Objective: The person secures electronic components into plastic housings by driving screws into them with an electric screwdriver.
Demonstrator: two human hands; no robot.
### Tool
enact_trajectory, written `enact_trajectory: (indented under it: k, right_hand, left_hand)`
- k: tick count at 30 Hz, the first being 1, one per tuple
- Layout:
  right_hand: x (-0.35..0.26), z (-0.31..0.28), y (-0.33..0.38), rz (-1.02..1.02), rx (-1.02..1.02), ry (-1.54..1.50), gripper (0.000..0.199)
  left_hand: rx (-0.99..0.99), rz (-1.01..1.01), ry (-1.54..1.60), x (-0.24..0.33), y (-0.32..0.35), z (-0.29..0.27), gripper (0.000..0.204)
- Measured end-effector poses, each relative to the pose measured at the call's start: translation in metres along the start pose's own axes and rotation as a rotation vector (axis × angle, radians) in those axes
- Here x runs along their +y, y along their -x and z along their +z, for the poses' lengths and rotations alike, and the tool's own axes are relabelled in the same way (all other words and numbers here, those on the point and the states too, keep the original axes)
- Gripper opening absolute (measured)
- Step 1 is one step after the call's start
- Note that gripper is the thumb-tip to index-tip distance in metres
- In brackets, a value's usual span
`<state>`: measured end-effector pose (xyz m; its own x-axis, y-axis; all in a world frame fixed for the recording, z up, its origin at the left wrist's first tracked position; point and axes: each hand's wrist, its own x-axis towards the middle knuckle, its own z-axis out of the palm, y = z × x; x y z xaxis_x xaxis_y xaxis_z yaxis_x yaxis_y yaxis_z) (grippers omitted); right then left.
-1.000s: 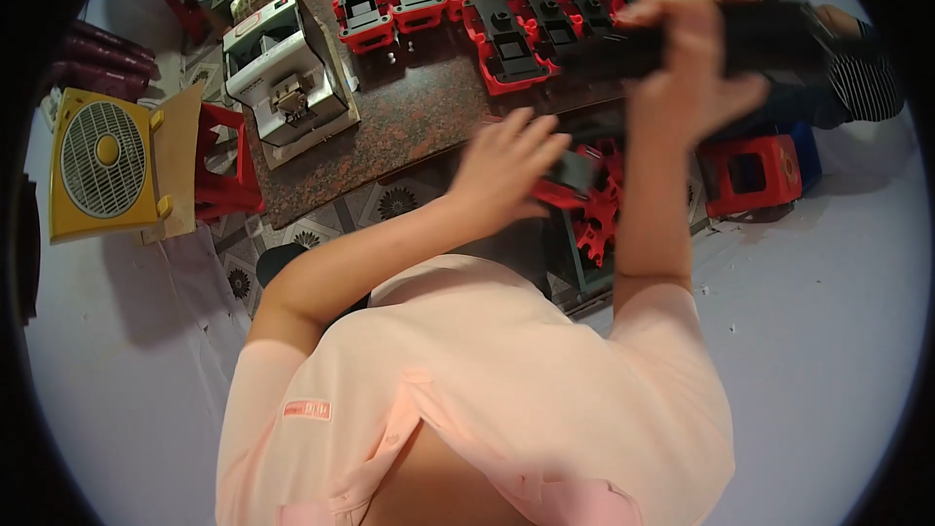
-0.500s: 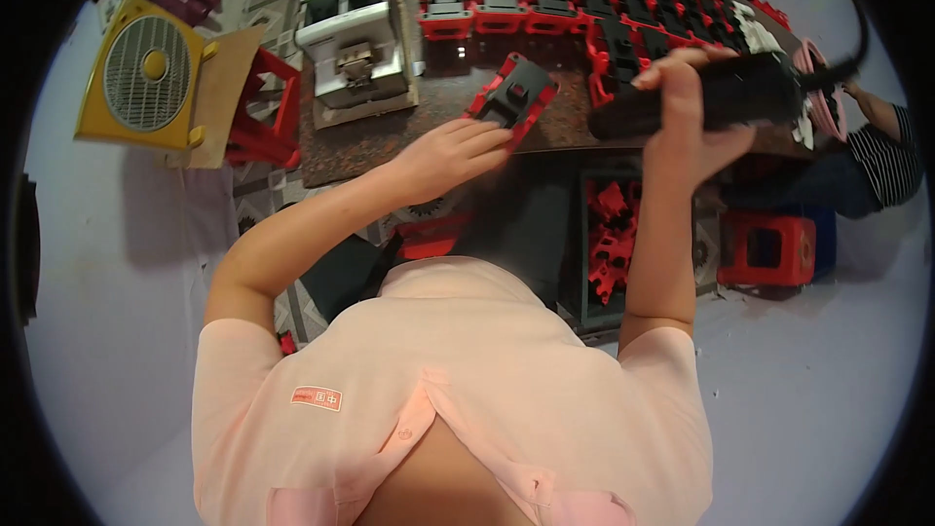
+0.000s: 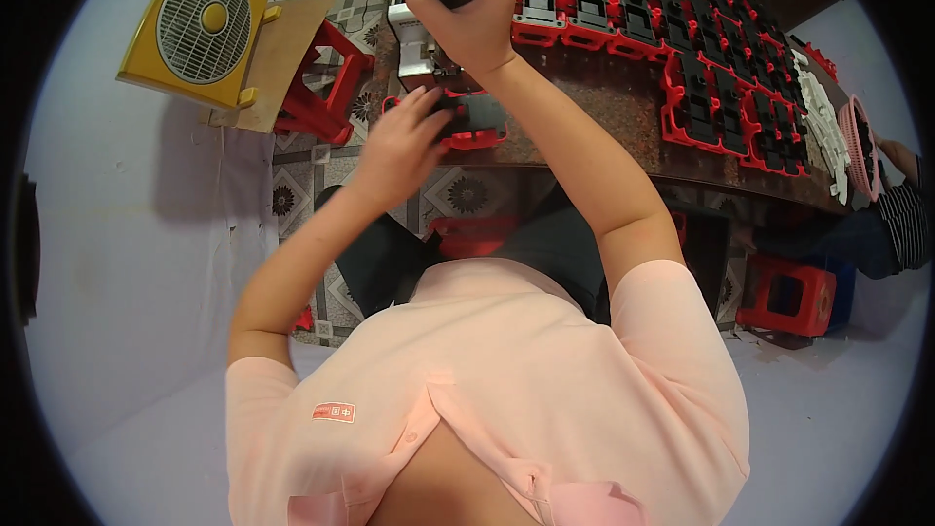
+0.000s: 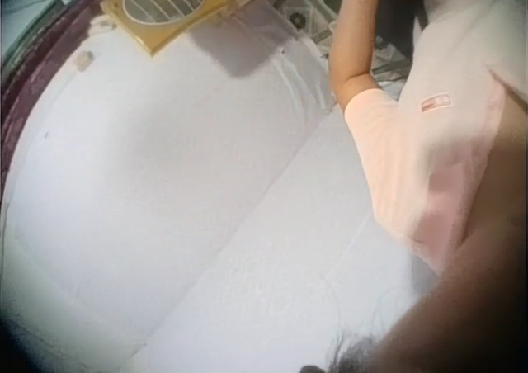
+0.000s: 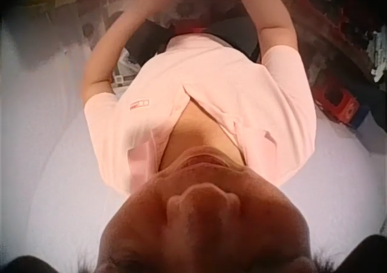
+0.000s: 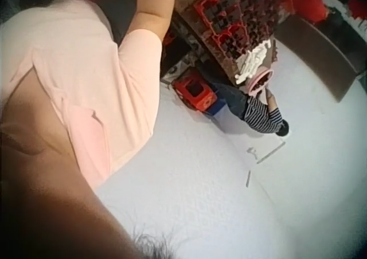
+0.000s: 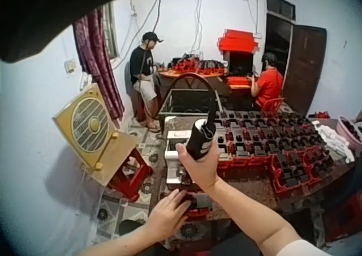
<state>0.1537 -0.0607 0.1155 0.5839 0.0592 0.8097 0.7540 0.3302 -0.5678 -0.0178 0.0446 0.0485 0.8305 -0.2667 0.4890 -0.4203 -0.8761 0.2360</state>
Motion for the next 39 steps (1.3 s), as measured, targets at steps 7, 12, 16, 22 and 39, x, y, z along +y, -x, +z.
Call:
enact_trajectory:
  k: [7, 12, 16, 22, 39]
  right_hand:
    - [0.012, 0.012, 0.004, -0.011, -0.008, -0.018, 0.028]
    - [0.008, 0.014, 0.000, 0.022, -0.047, 0.042, 0.025]
    - [-0.015, 0.025, -0.008, 0.143, -0.020, -0.052, 0.026]
    - [0.018, 0.015, -0.009, -0.086, -0.058, -0.111, 0.025]
    - [-0.048, 0.043, -0.014, 0.008, -0.145, -0.124, 0.026]
  left_hand:
    - [0.067, -0.059, -0.351, 0.013, -0.007, 0.062, 0.071]
    - [0.108, -0.033, -0.297, 0.005, -0.014, 0.071, 0.071]
    - [0.136, -0.053, -0.209, 0.004, -0.014, 0.068, 0.070]
    - [0.129, -0.070, -0.125, 0.017, -0.010, 0.063, 0.063]
    - [0.202, -0.108, -0.112, 0.023, -0.009, 0.063, 0.049]
